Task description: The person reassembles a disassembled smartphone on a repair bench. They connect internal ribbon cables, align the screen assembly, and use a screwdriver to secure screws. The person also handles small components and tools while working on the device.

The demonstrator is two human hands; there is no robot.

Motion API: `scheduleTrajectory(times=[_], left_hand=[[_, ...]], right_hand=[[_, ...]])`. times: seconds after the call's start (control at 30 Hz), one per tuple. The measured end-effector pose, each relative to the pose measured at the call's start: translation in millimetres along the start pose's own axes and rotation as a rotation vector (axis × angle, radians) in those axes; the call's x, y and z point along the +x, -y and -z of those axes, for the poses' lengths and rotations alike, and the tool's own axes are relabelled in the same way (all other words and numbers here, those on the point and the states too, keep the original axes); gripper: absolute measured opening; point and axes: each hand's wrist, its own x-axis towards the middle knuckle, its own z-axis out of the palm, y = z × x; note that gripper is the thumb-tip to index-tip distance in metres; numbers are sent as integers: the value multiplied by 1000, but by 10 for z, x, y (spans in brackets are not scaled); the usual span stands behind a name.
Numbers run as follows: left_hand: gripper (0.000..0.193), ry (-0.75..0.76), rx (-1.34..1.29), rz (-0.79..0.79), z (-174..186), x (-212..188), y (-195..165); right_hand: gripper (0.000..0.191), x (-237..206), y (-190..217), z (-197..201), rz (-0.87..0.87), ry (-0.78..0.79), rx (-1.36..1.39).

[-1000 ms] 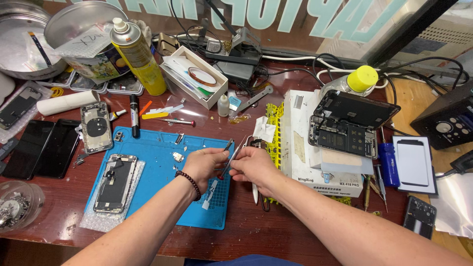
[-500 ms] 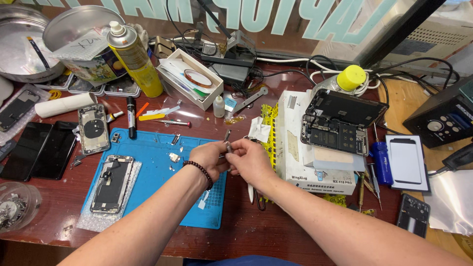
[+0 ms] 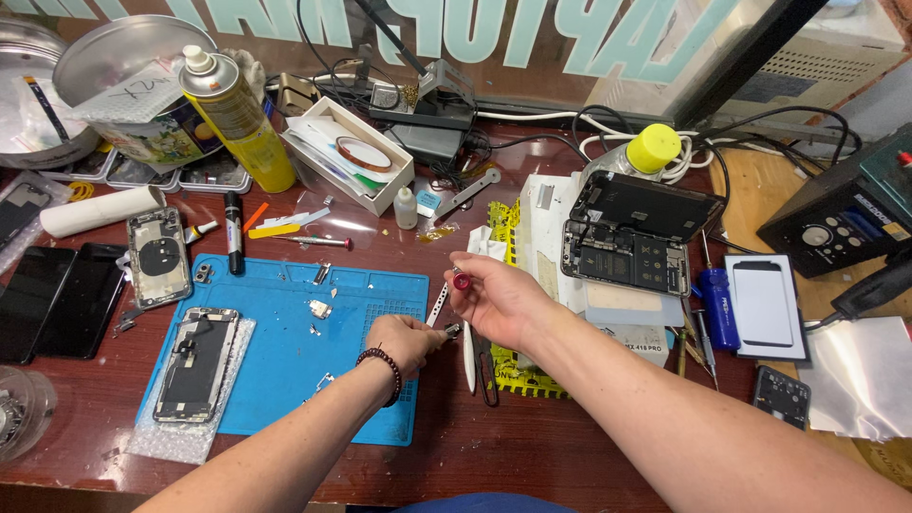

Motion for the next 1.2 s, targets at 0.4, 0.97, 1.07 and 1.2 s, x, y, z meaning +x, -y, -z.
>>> scheduleTrajectory(times=[0.4,0.97,1.07,1.2], left_hand=[[18,-289,315,-429,365,749,-404],[17,-437,517,-679,114,1070,-547],[18,-354,498,-713,179,1034,-589],[15,-172,228,-689,262,725,-800]], right_hand=[[24,-285,135,-21,84,72,-113],[26,-579,31,-89,215,-1,-293],[31,-711,34,-159,353,-56,-419],[33,-1030,207,-91,610,-73,-564]])
